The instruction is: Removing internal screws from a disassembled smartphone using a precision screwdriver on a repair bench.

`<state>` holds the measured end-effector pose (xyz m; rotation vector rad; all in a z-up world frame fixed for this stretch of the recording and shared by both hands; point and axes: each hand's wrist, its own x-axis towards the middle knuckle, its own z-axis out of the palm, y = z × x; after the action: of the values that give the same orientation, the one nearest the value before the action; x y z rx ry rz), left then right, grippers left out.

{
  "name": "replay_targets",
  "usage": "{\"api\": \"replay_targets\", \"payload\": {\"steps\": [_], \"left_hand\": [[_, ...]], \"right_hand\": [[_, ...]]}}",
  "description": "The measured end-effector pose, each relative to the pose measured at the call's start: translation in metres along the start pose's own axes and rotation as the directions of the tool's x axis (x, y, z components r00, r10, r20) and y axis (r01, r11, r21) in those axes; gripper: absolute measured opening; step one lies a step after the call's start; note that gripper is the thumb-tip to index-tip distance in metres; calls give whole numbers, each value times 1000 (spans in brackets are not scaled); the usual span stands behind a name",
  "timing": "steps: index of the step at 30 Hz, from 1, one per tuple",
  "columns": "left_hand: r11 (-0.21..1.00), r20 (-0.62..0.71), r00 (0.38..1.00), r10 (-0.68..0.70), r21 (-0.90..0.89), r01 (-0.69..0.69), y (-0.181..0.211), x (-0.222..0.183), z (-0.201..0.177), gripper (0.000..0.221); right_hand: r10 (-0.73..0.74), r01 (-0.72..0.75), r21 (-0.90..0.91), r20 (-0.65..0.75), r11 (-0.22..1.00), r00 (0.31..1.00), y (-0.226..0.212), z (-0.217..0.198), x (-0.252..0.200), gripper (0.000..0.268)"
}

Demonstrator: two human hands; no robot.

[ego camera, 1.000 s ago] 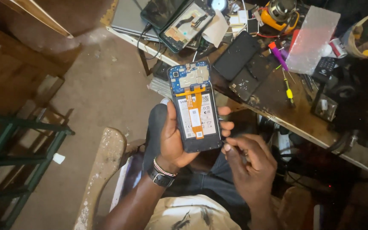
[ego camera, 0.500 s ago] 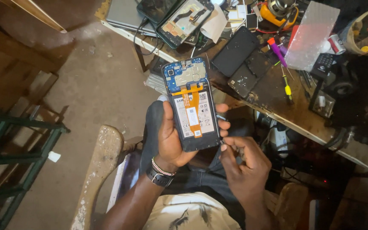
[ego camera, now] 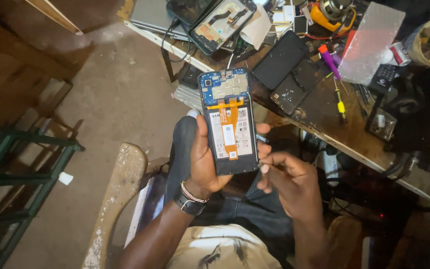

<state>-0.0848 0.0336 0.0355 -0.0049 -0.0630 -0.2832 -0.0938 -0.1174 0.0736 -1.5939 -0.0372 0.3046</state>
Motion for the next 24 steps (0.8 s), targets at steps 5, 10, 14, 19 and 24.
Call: {"api": "replay_targets", "payload": {"steps": [5,10,14,19,24], "left_hand": [[999,-12,1000,-6,-45,5,0,1,-4,80],[999,5,1000,-3,-39,3,1,2,-1,80],[1000,-1,1000,31,-7,-31,1,3,-1,81],[996,16,997,79,39,-80,0,1,2,87],[986,-9,989,151,78,-150,0,-3,6,81]], "right_hand": [[46,-47,83,9,995,999,12,-3,3,8],[17,-18,174,9,985,1000,15,0,1,8],[-9,16,38,-170,999,985,8,10,-8,13],[-73,30,-180,-236,983,969,4,19,-13,14],[-165,99,-256,-251,962,954,2,27,-15,14]]}}
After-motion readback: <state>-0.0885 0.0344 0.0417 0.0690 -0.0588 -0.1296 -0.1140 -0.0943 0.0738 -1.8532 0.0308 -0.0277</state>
